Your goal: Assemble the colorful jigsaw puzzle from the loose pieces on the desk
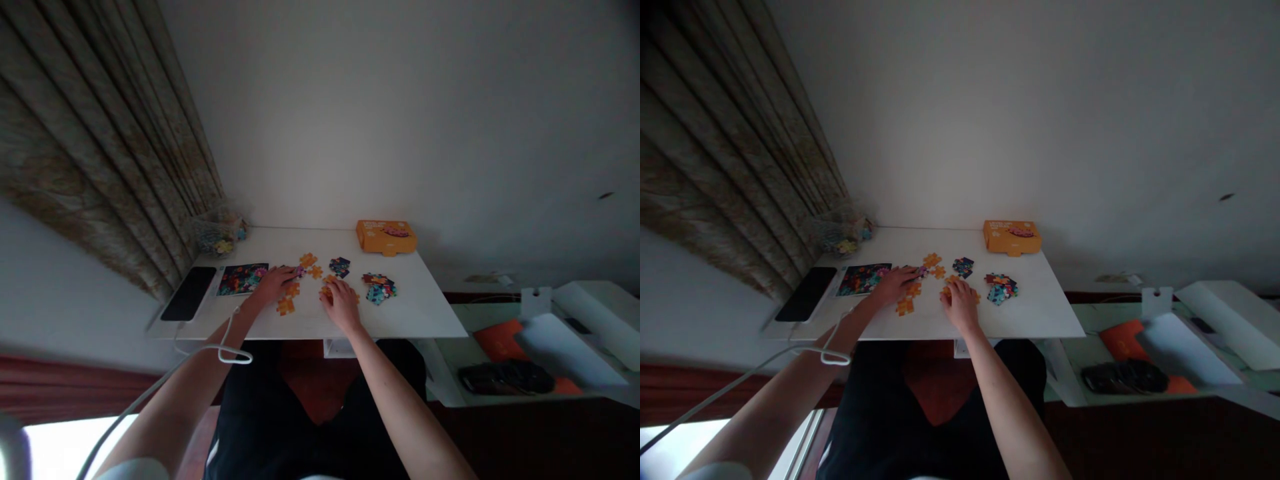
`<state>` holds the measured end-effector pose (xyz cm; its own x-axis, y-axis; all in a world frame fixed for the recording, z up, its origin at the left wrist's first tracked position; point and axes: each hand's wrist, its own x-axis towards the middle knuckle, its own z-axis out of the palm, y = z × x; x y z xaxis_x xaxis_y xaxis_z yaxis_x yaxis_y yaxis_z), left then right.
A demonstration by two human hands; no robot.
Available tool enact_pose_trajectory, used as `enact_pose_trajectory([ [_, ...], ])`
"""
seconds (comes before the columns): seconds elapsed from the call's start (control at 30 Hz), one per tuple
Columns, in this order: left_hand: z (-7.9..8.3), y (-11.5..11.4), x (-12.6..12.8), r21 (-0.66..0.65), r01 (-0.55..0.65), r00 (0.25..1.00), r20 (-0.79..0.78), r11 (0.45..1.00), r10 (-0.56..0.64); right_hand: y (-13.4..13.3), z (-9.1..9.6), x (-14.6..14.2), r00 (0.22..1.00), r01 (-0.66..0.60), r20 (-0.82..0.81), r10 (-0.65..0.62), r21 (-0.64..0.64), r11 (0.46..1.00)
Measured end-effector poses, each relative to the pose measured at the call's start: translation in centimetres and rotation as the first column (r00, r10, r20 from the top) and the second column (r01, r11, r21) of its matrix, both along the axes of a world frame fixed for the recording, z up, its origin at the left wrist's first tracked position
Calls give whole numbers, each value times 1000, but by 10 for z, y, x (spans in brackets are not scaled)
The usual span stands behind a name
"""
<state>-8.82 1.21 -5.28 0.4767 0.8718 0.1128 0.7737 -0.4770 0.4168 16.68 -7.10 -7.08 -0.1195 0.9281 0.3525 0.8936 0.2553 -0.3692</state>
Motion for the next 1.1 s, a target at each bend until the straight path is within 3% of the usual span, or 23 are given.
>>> enact_pose_trajectory([
  [0.17, 0, -10, -4, 66, -66, 996, 66, 996, 62, 0, 1, 0, 1000, -9, -6, 9, 0, 1000],
  [0.37, -17, -69, -8, 100, 27, 999, -34, 995, -23, 0, 1, 0, 1000, 24, 19, -24, -23, 999],
  [0.5, -23, -89, -7, 60, 67, 997, -49, 996, -64, -1, 0, 3, 999, 46, 6, -47, 13, 999],
  [0.6, -19, -91, -6, 59, 46, 999, 22, 997, -47, -3, 3, 2, 1000, 23, -21, -21, 71, 997],
  [0.8, -7, -93, -9, -13, -157, 987, 18, 988, 157, 8, 19, -31, 948, -308, 66, 311, -50, 950],
  [0.93, -8, -89, -11, -147, -265, 961, 43, 953, 274, 25, 24, -53, 936, -319, 93, 340, -182, 930],
  [1.1, -10, -77, -8, -232, -295, 888, 292, 927, 356, 37, 22, -60, 959, -271, 20, 284, -246, 931],
])
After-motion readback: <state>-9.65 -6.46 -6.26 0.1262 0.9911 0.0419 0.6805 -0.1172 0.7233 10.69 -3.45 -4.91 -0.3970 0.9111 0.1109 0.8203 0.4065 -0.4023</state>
